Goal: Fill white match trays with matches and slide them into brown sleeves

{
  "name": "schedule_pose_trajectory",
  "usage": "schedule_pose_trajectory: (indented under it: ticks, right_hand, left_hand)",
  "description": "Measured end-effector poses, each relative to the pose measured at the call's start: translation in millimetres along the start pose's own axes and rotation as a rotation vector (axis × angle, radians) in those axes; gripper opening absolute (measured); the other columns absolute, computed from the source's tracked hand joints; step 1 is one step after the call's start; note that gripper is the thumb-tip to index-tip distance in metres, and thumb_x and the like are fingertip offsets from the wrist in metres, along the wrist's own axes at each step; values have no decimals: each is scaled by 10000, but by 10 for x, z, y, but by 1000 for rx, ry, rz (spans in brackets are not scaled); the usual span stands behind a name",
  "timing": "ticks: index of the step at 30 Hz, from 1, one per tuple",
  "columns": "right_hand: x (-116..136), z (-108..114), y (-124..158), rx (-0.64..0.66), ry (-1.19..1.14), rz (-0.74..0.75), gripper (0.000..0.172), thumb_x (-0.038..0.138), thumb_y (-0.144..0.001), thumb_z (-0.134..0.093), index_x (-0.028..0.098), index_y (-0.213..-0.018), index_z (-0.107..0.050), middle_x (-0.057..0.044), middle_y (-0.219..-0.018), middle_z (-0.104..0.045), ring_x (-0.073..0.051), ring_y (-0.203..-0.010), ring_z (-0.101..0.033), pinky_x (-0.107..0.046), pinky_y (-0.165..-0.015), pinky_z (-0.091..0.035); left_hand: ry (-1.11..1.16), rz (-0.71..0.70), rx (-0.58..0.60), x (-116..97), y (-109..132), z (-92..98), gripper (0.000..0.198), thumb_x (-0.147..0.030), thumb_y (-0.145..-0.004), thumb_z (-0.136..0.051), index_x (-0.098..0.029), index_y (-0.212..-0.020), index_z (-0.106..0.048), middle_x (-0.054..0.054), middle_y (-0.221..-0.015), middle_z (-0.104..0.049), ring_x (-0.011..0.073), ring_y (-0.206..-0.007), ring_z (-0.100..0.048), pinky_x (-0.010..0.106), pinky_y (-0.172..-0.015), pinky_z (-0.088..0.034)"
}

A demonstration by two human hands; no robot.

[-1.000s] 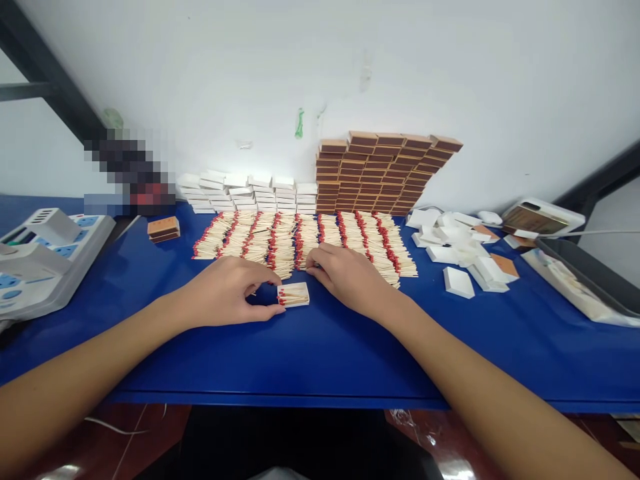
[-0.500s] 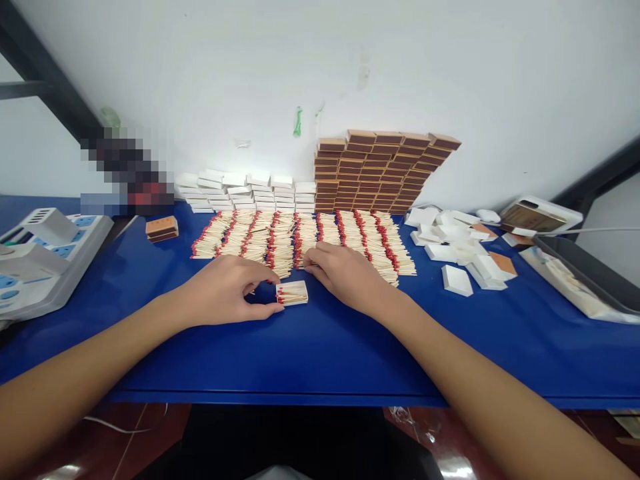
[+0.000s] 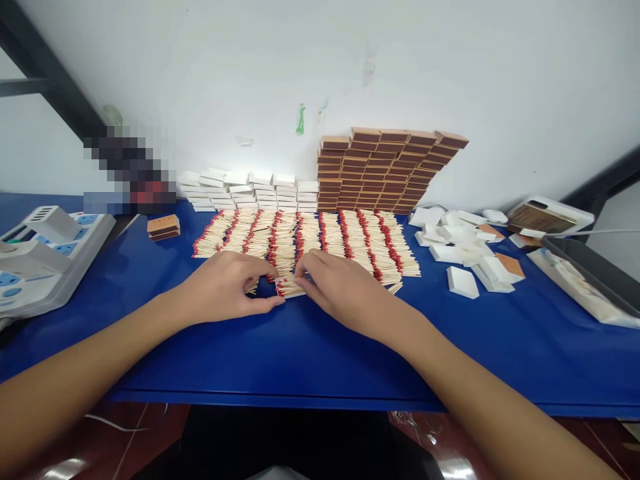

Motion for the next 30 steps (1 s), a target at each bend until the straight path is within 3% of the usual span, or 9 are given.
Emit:
schedule_pose_trajectory:
  ticks: [5, 12, 26, 30]
  right_hand:
    - [17, -72, 21, 37, -14, 38, 98, 224, -1057, -503, 215, -1047, -600, -60, -1012, -688, -206, -882, -649, -321, -739, -446]
    - [-137, 77, 20, -10, -40, -14, 107, 290, -1034, -579, 224, -1000, -655, -36, -931, -662, -184, -812, -610, -308, -706, -414]
    - [-12, -14, -20, 81, -170, 4, 163, 340, -1043, -611, 219, -1017, -717, -21, -870, -626, -162, -749, -572, -293, -683, -399]
    - [-6, -26, -40, 66, -160, 0, 207, 375, -1038, -629, 210, -939, -705, -23, -867, -632, -162, -759, -576, -293, -684, -401]
  left_hand:
    - [19, -23, 10, -10, -16, -11, 268, -456, -887, -702, -192, -840, -713, -24, -685, -661, 125, -626, -589, 274, -596, -325]
    - [43, -39, 48, -29, 3, -29, 257, -449, -884, -709, -211, -952, -777, -10, -733, -697, 152, -686, -635, 277, -598, -336]
    - [8, -57, 48, -34, 10, -34, 320, -490, -907, -674, -187, -806, -660, -13, -711, -656, 134, -645, -586, 283, -587, -303]
    - [13, -64, 73, -64, 7, -49, 283, -472, -902, -686, -193, -861, -708, -13, -745, -673, 135, -656, -589, 282, -605, -327]
Point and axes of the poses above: each hand's wrist, its own y-axis away from the middle knuckle, its own z-axis out of the back of the hand, x = y × z, the point moved 6 cm from there along -y, towards the middle knuckle
